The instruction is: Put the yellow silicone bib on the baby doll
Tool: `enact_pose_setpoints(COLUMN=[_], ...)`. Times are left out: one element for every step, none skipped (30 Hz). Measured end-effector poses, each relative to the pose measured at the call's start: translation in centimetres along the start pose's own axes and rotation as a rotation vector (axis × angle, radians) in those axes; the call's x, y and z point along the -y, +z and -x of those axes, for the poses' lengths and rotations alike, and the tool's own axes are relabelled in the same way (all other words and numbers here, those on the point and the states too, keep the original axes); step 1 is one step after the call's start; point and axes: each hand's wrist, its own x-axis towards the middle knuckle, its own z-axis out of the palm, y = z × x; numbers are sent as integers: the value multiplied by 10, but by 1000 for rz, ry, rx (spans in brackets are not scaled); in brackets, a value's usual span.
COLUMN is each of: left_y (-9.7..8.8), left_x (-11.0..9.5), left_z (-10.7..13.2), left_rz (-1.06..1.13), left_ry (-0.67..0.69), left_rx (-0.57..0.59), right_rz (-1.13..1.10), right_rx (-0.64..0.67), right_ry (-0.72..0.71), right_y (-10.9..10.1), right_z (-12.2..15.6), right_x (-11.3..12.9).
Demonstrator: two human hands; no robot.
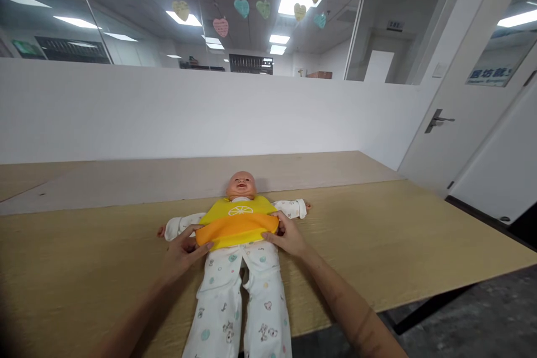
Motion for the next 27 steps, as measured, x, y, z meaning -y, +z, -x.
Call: enact_pose_setpoints(left_y=[0,-1,-1,-2,-3,-4,-5,-6,-8,-9,-11,-12,-13,-14,-14,-13,-12,-11,-9,-7,-5,-4,-3,-3,-3,-4,-5], left_x=[1,2,3,5,8,10,13,15,17,18,19,20,20,20,19,19,18,18,17,16,16,16,17,17,18,19,19], left_z=[1,1,2,2,2,2,2,2,2,1,0,-1,-2,-3,-3,-4,-4,-4,-3,-3,-2,-1,-1,-1,0,0,0], left_rz=[7,15,28,47,73,103,130,150,159,156,144,127,113,103,104,113,127,138,144,147,152,164,188,219,245,257,250], left_ry=[3,5,7,8,6,0,-7,-10,-8,-3,1,4,-1,-13,-28,-38,-40,-37,-28,-15,-3,7,14,19,18,10,-1], left_rx=[13,27,43,62,82,99,110,108,92,61,24,-13,-47,-71,-83,-84,-73,-47,-15,17,40,53,53,51,53,69,91], right_rz=[-24,-39,-47,-51,-52,-49,-44,-37,-28,-17,-2,19,45,72,91,97,92,79,61,40,18,-5,-28,-49,-63,-69,-69], right_rx=[13,21,28,39,59,88,123,154,171,167,142,99,47,0,-31,-42,-36,-20,-2,5,-4,-27,-56,-85,-106,-116,-115], right_ry=[9,14,16,17,21,30,42,55,68,81,93,102,107,111,114,118,130,148,171,193,209,217,217,211,207,206,212], right_y=[0,0,-1,-2,-3,-5,-7,-10,-13,-15,-18,-21,-23,-24,-25,-25,-24,-22,-20,-18,-17,-16,-16,-16,-16,-17,-17], right_z=[0,1,1,2,2,3,3,4,4,4,3,3,2,1,0,0,0,0,0,-1,-1,-1,-2,-2,-2,-2,-2], right_x=[0,0,0,-1,-1,-2,-3,-4,-4,-5,-6,-7,-9,-10,-11,-12,-13,-12,-11,-9,-6,-3,0,3,5,7,8])
